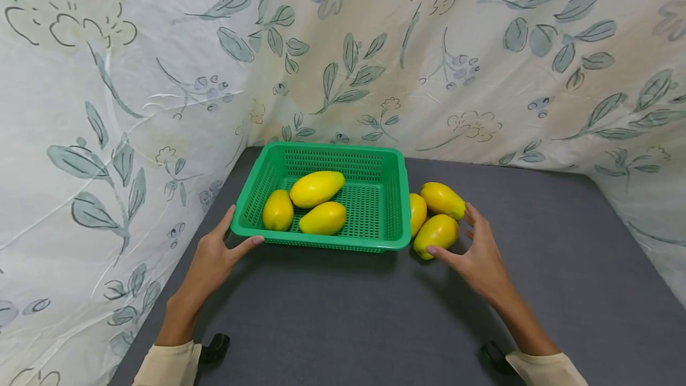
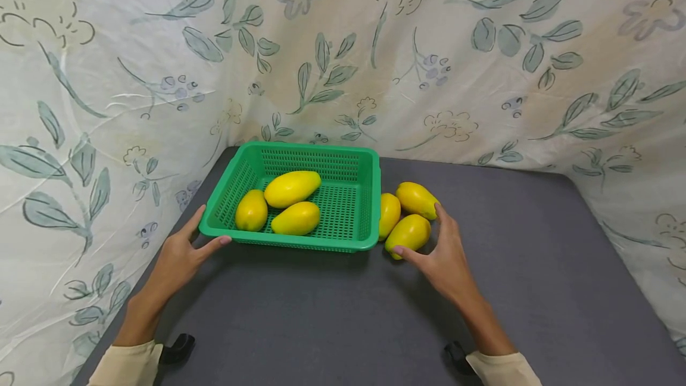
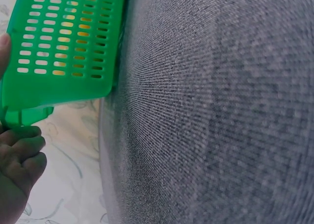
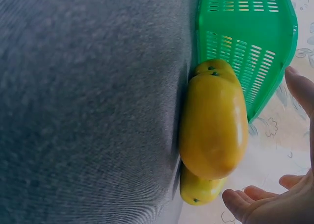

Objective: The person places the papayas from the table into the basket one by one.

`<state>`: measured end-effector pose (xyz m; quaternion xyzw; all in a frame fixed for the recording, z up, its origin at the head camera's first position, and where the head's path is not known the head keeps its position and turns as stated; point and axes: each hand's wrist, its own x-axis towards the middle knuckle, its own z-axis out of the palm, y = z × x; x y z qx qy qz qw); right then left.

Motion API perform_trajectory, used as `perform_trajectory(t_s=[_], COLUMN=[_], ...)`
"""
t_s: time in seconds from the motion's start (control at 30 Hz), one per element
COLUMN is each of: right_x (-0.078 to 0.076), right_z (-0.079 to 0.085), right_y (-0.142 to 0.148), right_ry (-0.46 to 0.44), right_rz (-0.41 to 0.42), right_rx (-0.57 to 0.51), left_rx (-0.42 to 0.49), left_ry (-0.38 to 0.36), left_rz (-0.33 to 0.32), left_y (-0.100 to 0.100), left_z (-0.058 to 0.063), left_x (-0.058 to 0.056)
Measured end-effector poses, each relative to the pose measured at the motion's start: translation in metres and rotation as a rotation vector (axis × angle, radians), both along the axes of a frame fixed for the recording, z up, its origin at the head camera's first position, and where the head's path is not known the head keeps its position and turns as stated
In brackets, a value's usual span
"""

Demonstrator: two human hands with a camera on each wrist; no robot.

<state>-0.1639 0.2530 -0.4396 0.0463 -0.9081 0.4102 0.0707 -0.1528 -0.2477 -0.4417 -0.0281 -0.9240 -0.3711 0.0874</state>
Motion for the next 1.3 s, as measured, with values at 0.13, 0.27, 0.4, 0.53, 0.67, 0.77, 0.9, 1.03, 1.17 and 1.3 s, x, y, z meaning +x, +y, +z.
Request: perform_trajectory(t_s=[0.13, 0.27, 0.4, 0.53, 0.67, 0.77, 0.9, 1.03, 1.17, 1.3], right_x=[-0.001, -0.003, -0.006, -0.008, -0.010, -0.012, -0.015, -0.017, -0.019, -0.020], right_z=[-0.003, -0.006, -0.009, -0.011, -0.013, -0.015, -0.017, -0.018, -0.019, -0.021], right_y=[0.001, 0.001, 0.000, -0.001, -0.002, -0.002, -0.001, 0.000, -0.001, -0.002], right_ry=[-0.022, -0.040, -0.044, -0.057, -0.069, -0.075, -0.076, -0.074, -0.086, -0.100], right_rz=[0.002, 0.012, 0.020, 0.025, 0.023, 0.021, 0.026, 0.034, 0.043, 0.053], right_rx=[0.011, 0.021, 0.035, 0.052, 0.065, 0.064, 0.063, 0.067, 0.069, 0.062], left_rx=[0.007, 0.008, 0.003, -0.004, -0.005, -0.004, -0.001, 0.001, -0.001, 0.002], left_ry=[0.004, 0.016, 0.031, 0.034, 0.033, 0.037, 0.038, 0.041, 0.042, 0.040], left_rz=[-0.004, -0.007, -0.010, -0.008, -0.008, -0.009, -0.009, -0.012, -0.012, -0.011], left_y=[0.000, -0.001, -0.001, -0.001, -0.001, -0.001, -0.002, -0.002, -0.001, 0.000], left_z=[-0.001, -0.002, -0.002, -0.003, -0.003, -0.004, -0.004, -0.005, -0.004, -0.003], left_x=[0.000, 0.000, 0.000, -0.001, -0.001, -0.001, -0.001, -0.001, -0.001, -0.001])
